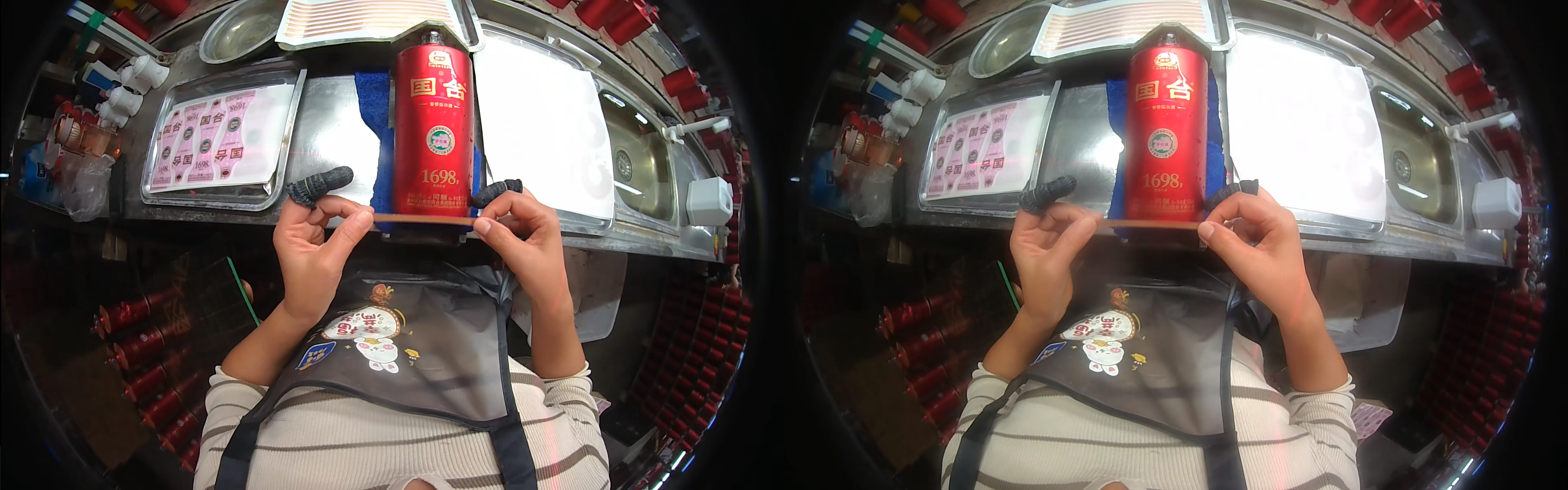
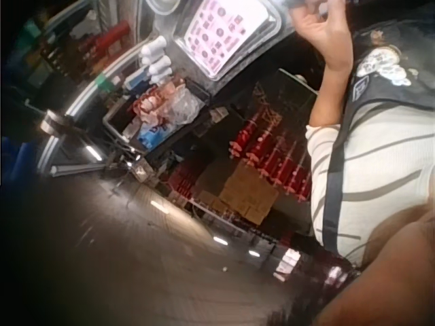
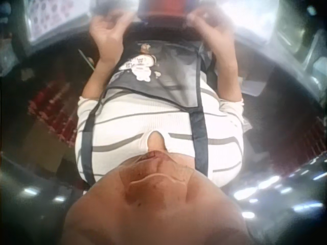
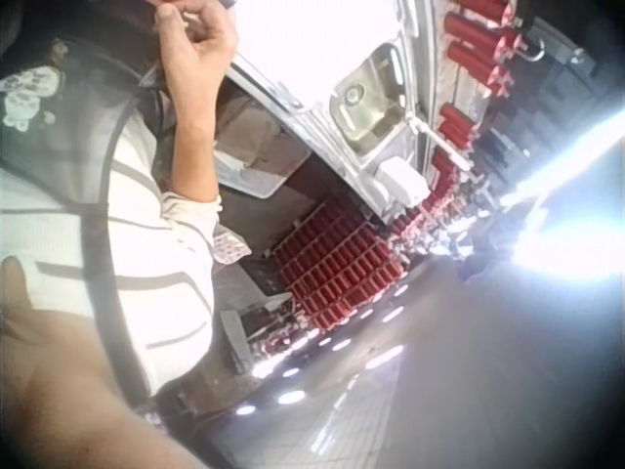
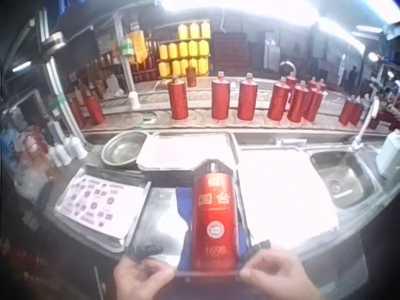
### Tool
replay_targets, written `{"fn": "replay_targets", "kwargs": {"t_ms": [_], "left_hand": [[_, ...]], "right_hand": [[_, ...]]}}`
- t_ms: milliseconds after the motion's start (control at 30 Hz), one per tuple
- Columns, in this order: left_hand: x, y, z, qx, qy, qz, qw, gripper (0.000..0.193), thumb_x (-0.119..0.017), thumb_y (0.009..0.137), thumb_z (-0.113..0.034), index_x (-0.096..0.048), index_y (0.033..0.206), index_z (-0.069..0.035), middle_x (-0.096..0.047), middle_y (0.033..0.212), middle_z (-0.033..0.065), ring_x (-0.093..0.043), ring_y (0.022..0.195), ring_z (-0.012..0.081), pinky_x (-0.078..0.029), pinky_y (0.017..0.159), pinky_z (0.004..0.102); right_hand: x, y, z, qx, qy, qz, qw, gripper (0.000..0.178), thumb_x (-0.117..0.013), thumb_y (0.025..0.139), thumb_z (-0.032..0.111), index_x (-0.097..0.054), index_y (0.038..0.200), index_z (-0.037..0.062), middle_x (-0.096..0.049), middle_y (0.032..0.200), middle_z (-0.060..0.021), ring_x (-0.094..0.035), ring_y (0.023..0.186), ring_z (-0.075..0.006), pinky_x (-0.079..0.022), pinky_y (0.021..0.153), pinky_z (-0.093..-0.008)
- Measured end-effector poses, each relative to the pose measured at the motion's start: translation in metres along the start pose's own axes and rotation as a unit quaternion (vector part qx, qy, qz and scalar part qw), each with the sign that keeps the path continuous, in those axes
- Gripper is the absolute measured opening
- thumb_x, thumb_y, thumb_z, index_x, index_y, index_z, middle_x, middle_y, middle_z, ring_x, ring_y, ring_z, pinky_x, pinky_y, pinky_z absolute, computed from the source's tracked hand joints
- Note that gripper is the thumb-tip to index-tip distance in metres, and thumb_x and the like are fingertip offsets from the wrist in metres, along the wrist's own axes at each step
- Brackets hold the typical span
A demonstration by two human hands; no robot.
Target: The person applies a circular gold label to the neck of a red cylindrical bottle, then places a sheet of pink labels on a tray and applies a rectangular label to the bottle body. They rotate the bottle to smooth the label and place the finished bottle on a nearby rack.
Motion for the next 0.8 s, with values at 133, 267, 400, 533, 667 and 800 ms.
{"fn": "replay_targets", "kwargs": {"t_ms": [133, 267, 400, 533, 667, 800], "left_hand": [[0.002, 0.009, 0.008, -0.008, 0.002, 0.021, 1.0, 0.038, -0.069, 0.089, 0.006, -0.057, 0.125, 0.003, -0.07, 0.093, 0.0062, -0.064, 0.087, 0.0097, -0.051, 0.08, 0.0236], [-0.002, 0.01, 0.015, 0.022, -0.013, 0.018, 1.0, 0.038, -0.07, 0.09, 0.005, -0.057, 0.125, 0.003, -0.069, 0.092, 0.0053, -0.063, 0.086, 0.0084, -0.051, 0.078, 0.0226], [-0.005, 0.01, 0.02, 0.019, -0.017, 0.018, 1.0, 0.037, -0.07, 0.09, 0.005, -0.057, 0.124, 0.002, -0.069, 0.091, 0.0045, -0.063, 0.085, 0.0079, -0.051, 0.076, 0.0219], [-0.007, 0.011, 0.021, 0.023, -0.016, 0.016, 0.999, 0.035, -0.07, 0.09, 0.004, -0.058, 0.123, 0.002, -0.069, 0.092, 0.0043, -0.063, 0.085, 0.0076, -0.05, 0.075, 0.0215], [-0.011, 0.012, 0.019, 0.023, -0.015, 0.016, 0.999, 0.034, -0.07, 0.09, 0.004, -0.059, 0.122, 0.002, -0.07, 0.093, 0.0043, -0.063, 0.085, 0.007, -0.05, 0.075, 0.021], [-0.013, 0.013, 0.019, 0.026, -0.015, 0.012, 0.999, 0.034, -0.069, 0.09, 0.004, -0.059, 0.122, 0.002, -0.07, 0.093, 0.0041, -0.063, 0.085, 0.0063, -0.049, 0.073, 0.0199]], "right_hand": [[-0.001, 0.004, 0.001, -0.011, 0.021, -0.017, 1.0, 0.013, -0.071, 0.089, 0.012, -0.063, 0.082, 0.0041, -0.054, 0.068, 0.0068, -0.044, 0.054, 0.0017, -0.031, 0.048, -0.018], [0.001, 0.006, -0.001, -0.017, 0.031, -0.021, 0.999, 0.012, -0.07, 0.088, 0.012, -0.063, 0.083, 0.0045, -0.055, 0.07, 0.0058, -0.045, 0.054, 0.0008, -0.032, 0.046, -0.0185], [0.002, 0.008, -0.004, -0.014, 0.037, -0.018, 0.999, 0.011, -0.069, 0.088, 0.012, -0.062, 0.083, 0.0048, -0.056, 0.071, 0.0055, -0.045, 0.053, 0.0003, -0.032, 0.045, -0.0189], [0.003, 0.012, -0.007, -0.02, 0.051, -0.019, 0.998, 0.011, -0.068, 0.089, 0.012, -0.061, 0.082, 0.0051, -0.056, 0.07, 0.0051, -0.046, 0.053, -0.0004, -0.034, 0.045, -0.0191], [0.004, 0.013, -0.008, -0.011, 0.06, -0.027, 0.998, 0.011, -0.067, 0.089, 0.012, -0.061, 0.082, 0.0052, -0.055, 0.069, 0.0045, -0.047, 0.052, -0.0009, -0.035, 0.044, -0.019], [0.003, 0.013, -0.007, -0.02, 0.078, -0.031, 0.996, 0.011, -0.066, 0.089, 0.011, -0.06, 0.081, 0.0051, -0.055, 0.069, 0.0044, -0.047, 0.05, -0.0012, -0.034, 0.044, -0.0188]]}}
Point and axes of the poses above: each hand's wrist, its own y-axis towards the middle knuckle, its own x-axis out of the back of the hand, z = x × y, the point moved 1 cm from there along y, towards the middle knuckle
